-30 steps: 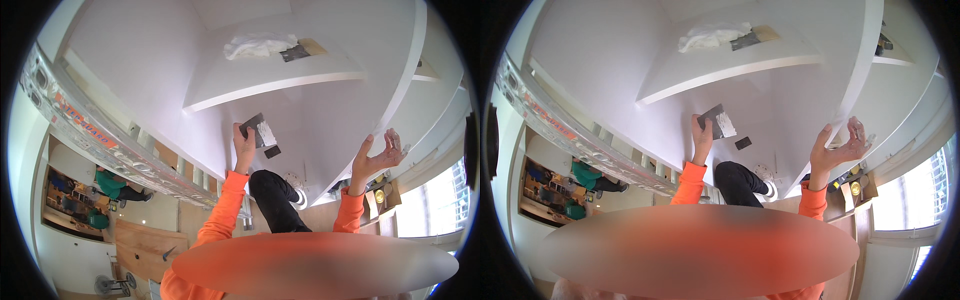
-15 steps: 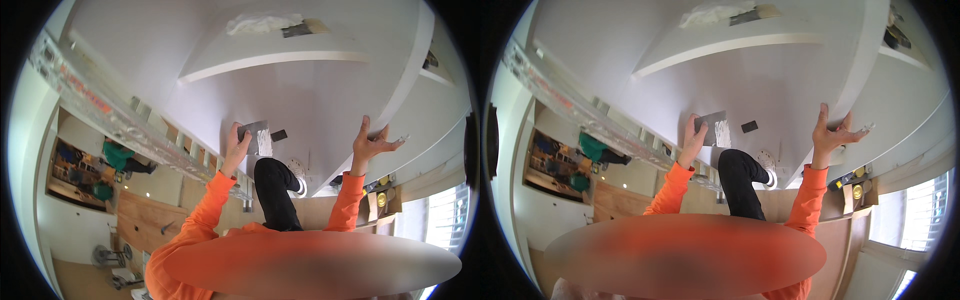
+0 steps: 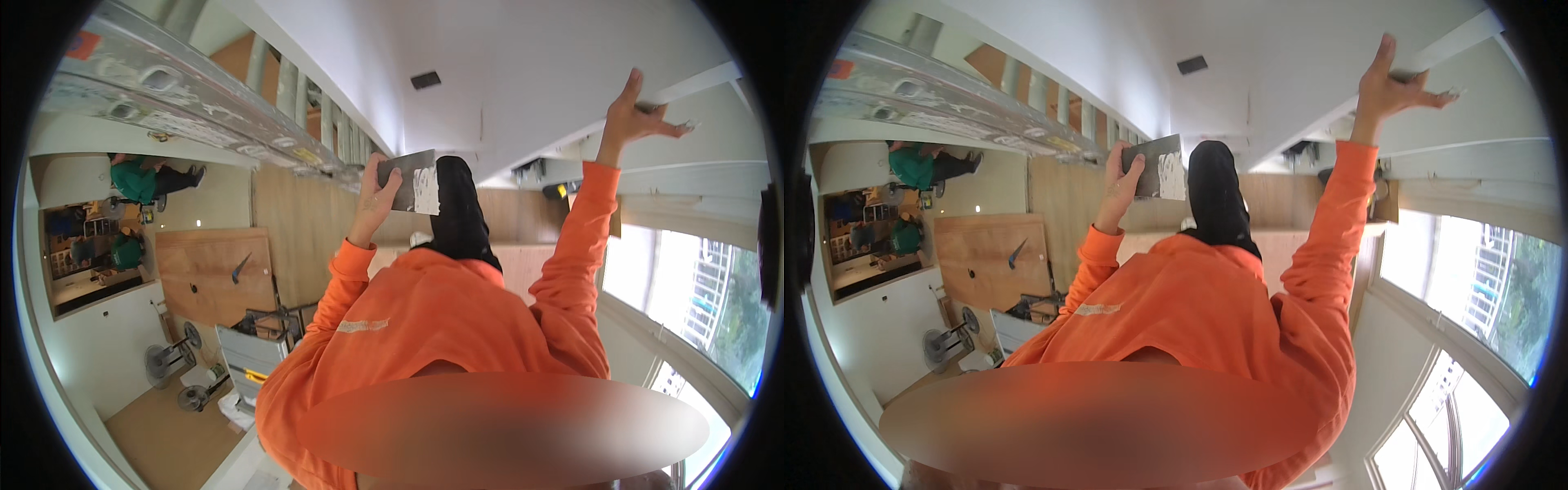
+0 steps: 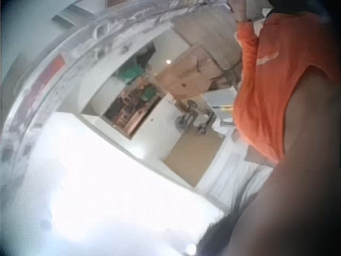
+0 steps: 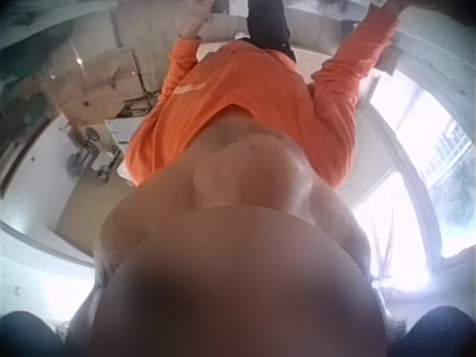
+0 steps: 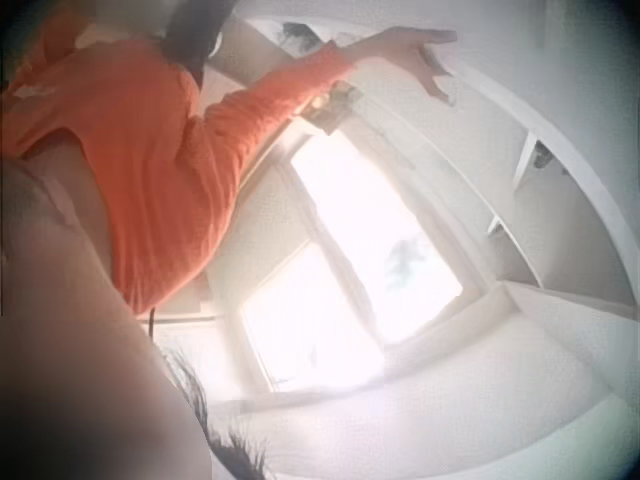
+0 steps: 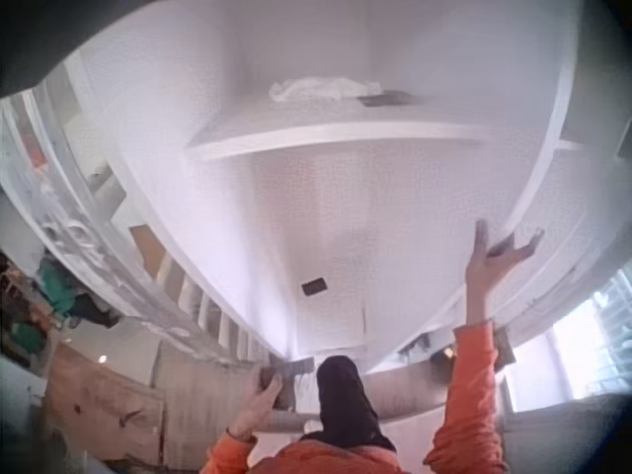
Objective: The person applies joint compound to the interior surfaces of a white cabinet using a putty knife. They repeatedly scoop compound from a bucket and spread it onto the cabinet's inner walls and shelves, smoothing the material with the tool.
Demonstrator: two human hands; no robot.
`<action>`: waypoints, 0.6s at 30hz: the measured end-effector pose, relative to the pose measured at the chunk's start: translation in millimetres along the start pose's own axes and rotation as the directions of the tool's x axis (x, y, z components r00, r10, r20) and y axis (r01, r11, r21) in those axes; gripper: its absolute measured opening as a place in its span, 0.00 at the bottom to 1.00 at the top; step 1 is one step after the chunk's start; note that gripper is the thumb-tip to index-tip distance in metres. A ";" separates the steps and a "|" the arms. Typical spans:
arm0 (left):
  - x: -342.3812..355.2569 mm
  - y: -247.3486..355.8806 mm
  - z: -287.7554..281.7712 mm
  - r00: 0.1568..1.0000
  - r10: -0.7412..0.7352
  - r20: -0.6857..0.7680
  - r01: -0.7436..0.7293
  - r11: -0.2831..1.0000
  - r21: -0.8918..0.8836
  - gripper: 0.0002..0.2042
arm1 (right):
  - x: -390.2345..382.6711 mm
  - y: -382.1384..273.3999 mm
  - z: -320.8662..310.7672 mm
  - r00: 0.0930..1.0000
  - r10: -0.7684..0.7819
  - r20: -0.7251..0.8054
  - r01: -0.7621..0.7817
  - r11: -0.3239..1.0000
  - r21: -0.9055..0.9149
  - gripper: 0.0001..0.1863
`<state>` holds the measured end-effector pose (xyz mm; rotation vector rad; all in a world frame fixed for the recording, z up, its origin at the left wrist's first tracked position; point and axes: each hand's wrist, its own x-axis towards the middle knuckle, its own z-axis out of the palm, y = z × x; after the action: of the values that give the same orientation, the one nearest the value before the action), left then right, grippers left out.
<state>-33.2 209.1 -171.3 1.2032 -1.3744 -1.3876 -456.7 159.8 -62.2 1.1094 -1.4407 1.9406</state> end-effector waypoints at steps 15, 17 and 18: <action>-76.3 -183.7 -65.2 0.915 -0.186 -0.357 0.220 0.974 0.059 0.10 | 17.0 53.2 -24.4 0.983 -0.131 0.127 0.174 0.883 -0.435 0.73; -73.7 -202.5 -85.6 0.946 -0.142 -0.293 0.170 0.983 0.073 0.09 | 18.1 53.5 -26.5 0.982 -0.152 0.115 0.182 0.922 -0.342 0.76; -71.2 -213.2 -94.2 0.964 -0.098 -0.245 0.137 0.979 0.148 0.10 | 15.9 52.5 -25.4 0.988 -0.132 0.078 0.150 0.944 -0.294 0.73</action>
<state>88.0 272.9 -372.9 1.5291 -1.2836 -1.1819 -513.9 164.8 -81.0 1.0996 -1.5768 1.5414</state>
